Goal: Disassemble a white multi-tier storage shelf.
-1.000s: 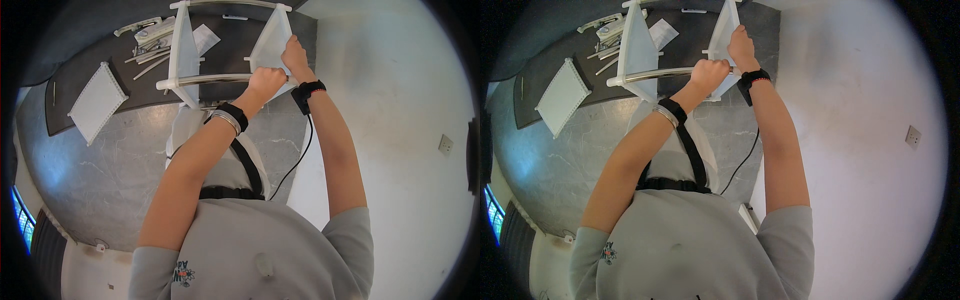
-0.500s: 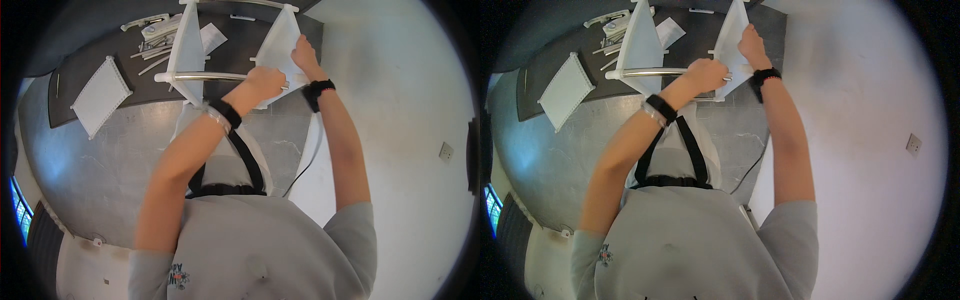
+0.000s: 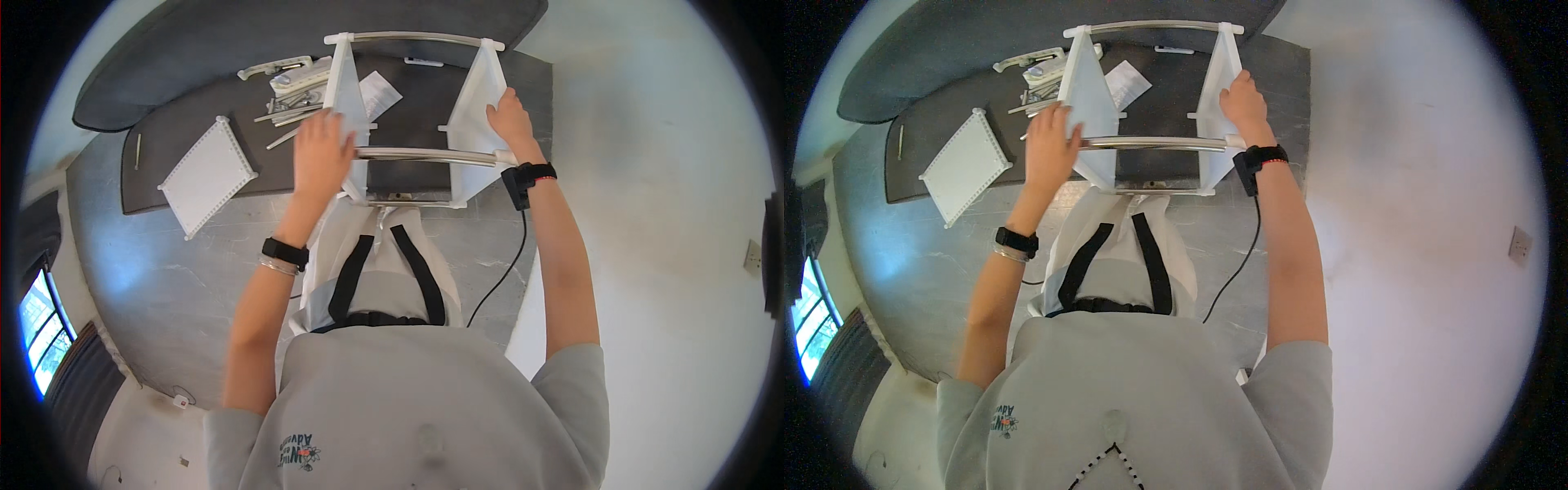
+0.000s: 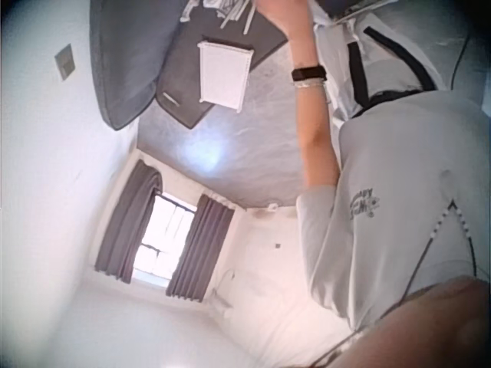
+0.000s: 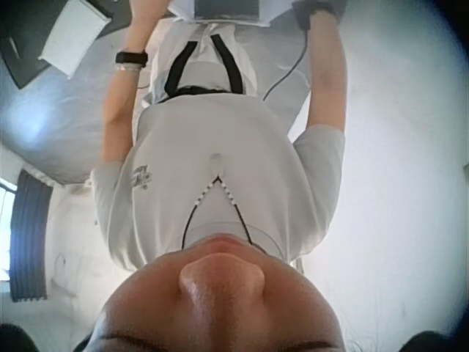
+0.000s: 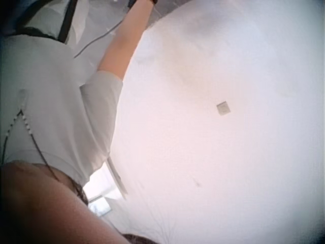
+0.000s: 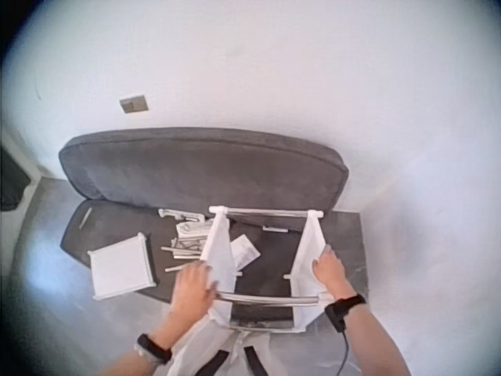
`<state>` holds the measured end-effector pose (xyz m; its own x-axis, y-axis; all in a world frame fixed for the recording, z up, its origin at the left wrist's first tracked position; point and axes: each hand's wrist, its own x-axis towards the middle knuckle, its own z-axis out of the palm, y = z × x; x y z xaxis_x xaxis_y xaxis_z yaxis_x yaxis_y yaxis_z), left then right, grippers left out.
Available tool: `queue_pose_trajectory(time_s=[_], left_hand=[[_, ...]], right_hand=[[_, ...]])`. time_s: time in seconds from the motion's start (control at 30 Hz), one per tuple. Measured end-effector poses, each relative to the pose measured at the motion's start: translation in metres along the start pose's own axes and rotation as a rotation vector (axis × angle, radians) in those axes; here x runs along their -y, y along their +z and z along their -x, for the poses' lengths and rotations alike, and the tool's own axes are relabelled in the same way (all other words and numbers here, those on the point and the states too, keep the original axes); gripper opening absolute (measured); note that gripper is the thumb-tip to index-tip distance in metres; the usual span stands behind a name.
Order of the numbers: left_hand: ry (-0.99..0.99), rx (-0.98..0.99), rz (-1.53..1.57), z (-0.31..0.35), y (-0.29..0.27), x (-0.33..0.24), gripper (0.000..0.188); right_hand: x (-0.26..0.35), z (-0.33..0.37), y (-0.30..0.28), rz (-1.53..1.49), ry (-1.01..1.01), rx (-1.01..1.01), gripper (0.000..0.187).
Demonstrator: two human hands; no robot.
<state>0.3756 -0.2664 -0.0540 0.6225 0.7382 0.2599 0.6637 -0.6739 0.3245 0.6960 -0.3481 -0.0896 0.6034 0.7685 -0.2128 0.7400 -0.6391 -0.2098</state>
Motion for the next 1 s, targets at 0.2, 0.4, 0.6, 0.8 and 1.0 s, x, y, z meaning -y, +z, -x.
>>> queue_pose_trajectory(time_s=[0.2,0.4,0.6,0.8,1.0], left_hand=[[-0.497,0.437,0.191,0.013,0.009,0.037,0.042],[-0.541,0.509,0.121,0.011,0.006,0.029,0.050],[-0.660,0.480,0.059,0.006,0.016,0.025,0.055],[-0.670,0.460,-0.028,0.013,0.036,0.017,0.045],[-0.609,0.496,-0.052,0.016,0.042,0.023,0.036]], right_hand=[[0.060,0.055,-0.039,-0.233,-0.438,-0.228,0.040],[0.136,0.120,0.009,-0.127,-0.801,0.299,0.039],[0.165,0.104,0.045,-0.094,-0.772,0.559,0.030],[0.168,0.110,0.055,-0.200,-0.490,1.141,0.035],[0.163,0.137,0.053,-0.100,-0.558,0.702,0.030]])
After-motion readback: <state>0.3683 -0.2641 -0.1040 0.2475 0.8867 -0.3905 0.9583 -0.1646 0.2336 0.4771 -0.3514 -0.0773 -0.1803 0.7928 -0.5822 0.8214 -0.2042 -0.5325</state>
